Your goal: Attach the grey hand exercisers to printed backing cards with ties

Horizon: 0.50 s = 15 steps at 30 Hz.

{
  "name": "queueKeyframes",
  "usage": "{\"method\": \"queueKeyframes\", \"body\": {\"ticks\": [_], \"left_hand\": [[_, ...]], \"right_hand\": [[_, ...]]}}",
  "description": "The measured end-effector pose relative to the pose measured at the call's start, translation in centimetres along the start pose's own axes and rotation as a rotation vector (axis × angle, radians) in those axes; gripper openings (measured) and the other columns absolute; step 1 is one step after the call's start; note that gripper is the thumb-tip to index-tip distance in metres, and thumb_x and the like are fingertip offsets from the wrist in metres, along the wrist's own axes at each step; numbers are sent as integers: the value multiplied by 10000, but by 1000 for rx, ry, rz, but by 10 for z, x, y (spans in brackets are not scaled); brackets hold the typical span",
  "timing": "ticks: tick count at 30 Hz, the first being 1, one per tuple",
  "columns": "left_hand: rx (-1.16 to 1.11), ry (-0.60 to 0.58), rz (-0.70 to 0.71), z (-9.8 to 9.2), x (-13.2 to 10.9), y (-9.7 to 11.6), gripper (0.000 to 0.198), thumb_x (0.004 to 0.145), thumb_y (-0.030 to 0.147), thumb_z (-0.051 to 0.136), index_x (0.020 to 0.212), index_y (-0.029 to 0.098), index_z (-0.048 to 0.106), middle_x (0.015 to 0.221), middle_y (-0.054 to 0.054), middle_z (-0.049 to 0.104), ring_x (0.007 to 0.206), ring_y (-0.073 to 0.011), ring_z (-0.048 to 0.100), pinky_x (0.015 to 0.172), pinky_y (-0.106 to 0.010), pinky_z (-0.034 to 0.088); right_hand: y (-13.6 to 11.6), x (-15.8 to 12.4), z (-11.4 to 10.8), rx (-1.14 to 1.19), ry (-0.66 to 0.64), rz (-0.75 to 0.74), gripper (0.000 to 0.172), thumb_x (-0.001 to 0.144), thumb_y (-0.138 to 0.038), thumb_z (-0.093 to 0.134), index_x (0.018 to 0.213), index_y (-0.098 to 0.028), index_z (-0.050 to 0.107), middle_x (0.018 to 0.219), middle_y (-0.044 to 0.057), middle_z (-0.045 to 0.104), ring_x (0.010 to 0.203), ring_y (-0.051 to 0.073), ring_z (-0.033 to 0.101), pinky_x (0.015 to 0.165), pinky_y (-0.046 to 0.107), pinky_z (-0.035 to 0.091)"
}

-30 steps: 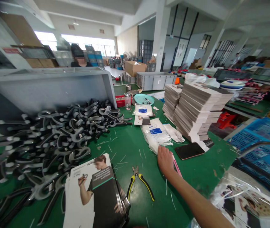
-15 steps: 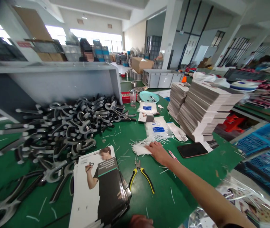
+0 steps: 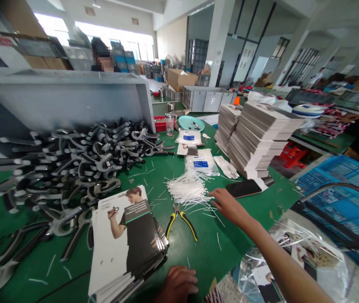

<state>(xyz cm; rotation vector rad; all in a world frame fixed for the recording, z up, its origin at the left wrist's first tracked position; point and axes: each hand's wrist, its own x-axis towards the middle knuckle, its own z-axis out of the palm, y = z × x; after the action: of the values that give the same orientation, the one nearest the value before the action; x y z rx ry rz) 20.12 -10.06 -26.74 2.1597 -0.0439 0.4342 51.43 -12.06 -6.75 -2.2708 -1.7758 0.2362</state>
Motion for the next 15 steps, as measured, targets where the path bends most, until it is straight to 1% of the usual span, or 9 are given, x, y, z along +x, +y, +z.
{"method": "queueKeyframes", "body": {"ticks": [2, 4, 6, 8, 10, 12, 13, 15], "left_hand": [[-12, 38, 7, -2, 0, 2, 353, 860, 452, 465, 1175, 598, 528, 1004, -33, 765, 1025, -324, 707, 839, -548, 573], [-16, 70, 14, -6, 1, 8, 348, 868, 428, 472, 1179, 565, 547, 1018, -38, 760, 1030, -323, 702, 853, -554, 562], [-14, 96, 26, -15, 2, 18, 349, 870, 392, 500, 1191, 516, 562, 1049, -49, 750, 1052, -321, 686, 871, -557, 546], [-23, 115, 45, -27, 4, 31, 342, 870, 334, 527, 1188, 450, 581, 1080, -61, 736, 1081, -310, 663, 891, -545, 529], [-21, 126, 47, -39, 6, 47, 325, 895, 235, 484, 1163, 374, 604, 1108, -71, 719, 1116, -285, 636, 926, -521, 505], [5, 146, 41, -49, 7, 64, 342, 906, 138, 424, 1128, 306, 623, 1114, -79, 708, 1134, -259, 617, 958, -490, 479], [25, 164, 40, -52, 7, 72, 351, 902, 102, 409, 1110, 278, 630, 1108, -84, 705, 1131, -251, 612, 964, -475, 470], [68, 201, 39, -55, 7, 85, 347, 885, 62, 419, 1081, 237, 645, 1094, -96, 701, 1112, -247, 610, 958, -453, 465]], "right_hand": [[4, -27, 17, 22, 29, 127, 241, 914, -257, 532, 1112, -182, 648, 1094, 118, 640, 1014, 239, 614, 926, 387, 473], [4, -45, 36, 33, 58, 242, 199, 902, -296, 566, 1040, -175, 640, 1044, 108, 638, 961, 232, 619, 897, 375, 485], [-1, -53, 52, 40, 78, 334, 174, 902, -301, 584, 995, -162, 633, 1027, 112, 636, 966, 236, 610, 897, 385, 483], [-6, -51, 61, 55, 80, 401, 155, 930, -282, 569, 952, -144, 637, 993, 106, 643, 947, 226, 614, 883, 396, 493], [-10, -46, 63, 90, 67, 444, 185, 958, -299, 567, 996, -134, 642, 1003, 84, 654, 922, 204, 630, 851, 398, 521], [-11, -42, 58, 146, 50, 470, 246, 958, -337, 594, 1107, -144, 629, 1085, 70, 653, 935, 194, 644, 831, 398, 547], [-11, -43, 54, 180, 45, 482, 279, 955, -349, 604, 1153, -154, 617, 1128, 71, 646, 948, 194, 648, 825, 398, 557], [-10, -49, 47, 260, 47, 513, 296, 958, -346, 601, 1185, -157, 607, 1151, 79, 641, 950, 195, 652, 814, 392, 567]]}}
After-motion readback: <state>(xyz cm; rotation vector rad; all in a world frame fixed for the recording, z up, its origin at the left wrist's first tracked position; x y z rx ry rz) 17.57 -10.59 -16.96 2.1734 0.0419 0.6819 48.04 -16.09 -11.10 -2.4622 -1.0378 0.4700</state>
